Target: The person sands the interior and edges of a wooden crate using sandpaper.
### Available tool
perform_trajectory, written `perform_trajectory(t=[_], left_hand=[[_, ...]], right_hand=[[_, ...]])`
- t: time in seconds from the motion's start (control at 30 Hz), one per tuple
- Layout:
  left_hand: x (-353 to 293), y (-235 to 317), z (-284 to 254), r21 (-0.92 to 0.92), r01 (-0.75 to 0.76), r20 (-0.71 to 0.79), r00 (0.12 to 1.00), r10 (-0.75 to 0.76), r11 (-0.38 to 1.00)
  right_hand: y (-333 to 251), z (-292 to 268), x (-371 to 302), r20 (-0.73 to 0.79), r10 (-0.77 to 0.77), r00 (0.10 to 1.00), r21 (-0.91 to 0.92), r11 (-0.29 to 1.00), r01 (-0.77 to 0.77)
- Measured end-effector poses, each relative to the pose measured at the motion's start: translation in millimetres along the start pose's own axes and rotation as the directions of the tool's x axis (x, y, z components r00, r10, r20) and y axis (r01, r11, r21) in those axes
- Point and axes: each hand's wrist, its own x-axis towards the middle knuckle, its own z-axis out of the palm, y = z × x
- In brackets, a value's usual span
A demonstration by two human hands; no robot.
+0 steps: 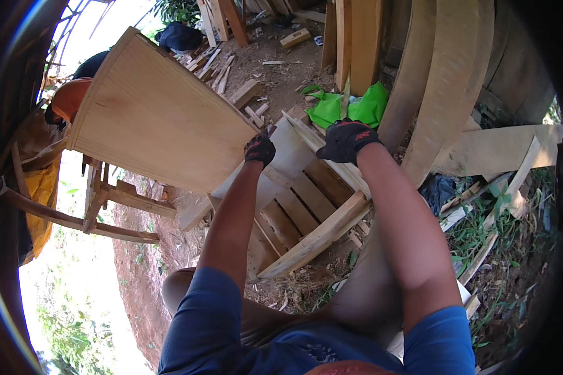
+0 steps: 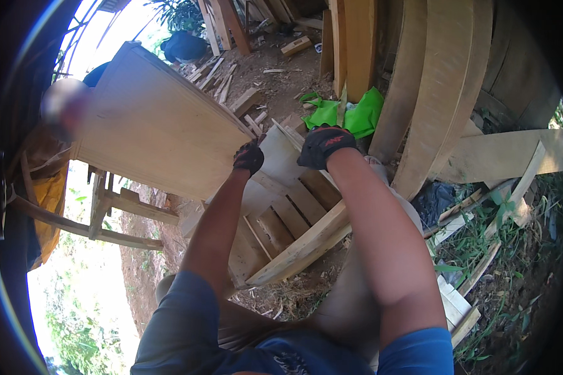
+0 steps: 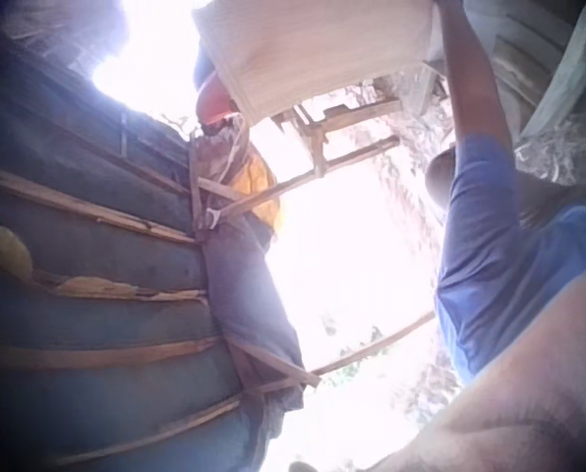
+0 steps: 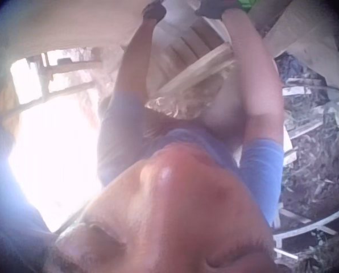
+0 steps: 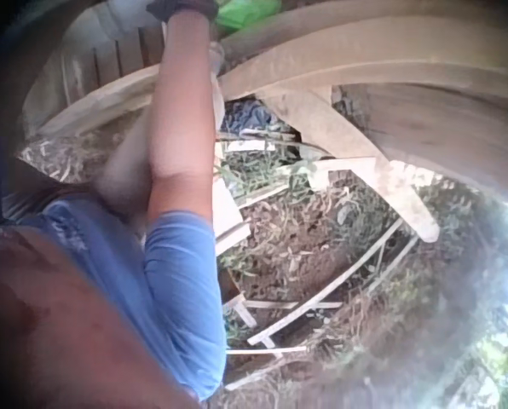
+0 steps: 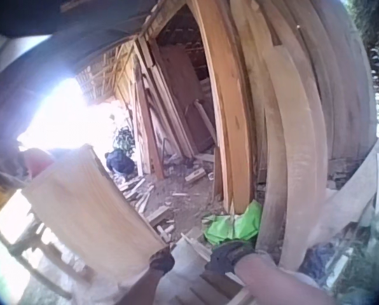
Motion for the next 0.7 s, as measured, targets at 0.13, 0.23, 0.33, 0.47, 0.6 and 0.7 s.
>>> perform_trajectory(t=[0.13, 0.23, 0.33, 0.47, 0.6, 0.7], left_hand=[[36, 9, 11, 0.0, -0.077, 0.011, 0.997, 0.077, 0.997], [40, 26, 23, -0.027, -0.117, -0.052, 0.992, 0.115, 0.993], [37, 22, 37, -0.019, -0.177, -0.206, 0.964, 0.17, 0.984], [23, -28, 53, 0.092, -0.299, -0.382, 0.87, 0.311, 0.95], [-10, -67, 48, 0.054, -0.198, -0.267, 0.941, 0.206, 0.979], [-45, -112, 43, 0.093, -0.148, -0.204, 0.965, 0.164, 0.985]], right_hand=[[-8, -8, 3, 0.01, -0.047, 0.999, 0.025, 0.999, 0.047], [-5, -2, 3, -0.062, -0.084, 0.995, 0.052, 0.995, 0.087], [-6, 0, 10, -0.05, -0.083, 0.995, 0.042, 0.995, 0.085], [-13, 4, 17, -0.035, -0.072, 0.997, 0.039, 0.997, 0.073], [2, 21, 27, -0.01, -0.042, 0.999, -0.019, 0.999, 0.042], [1, 42, 39, 0.036, -0.035, 0.999, -0.046, 0.998, 0.037]])
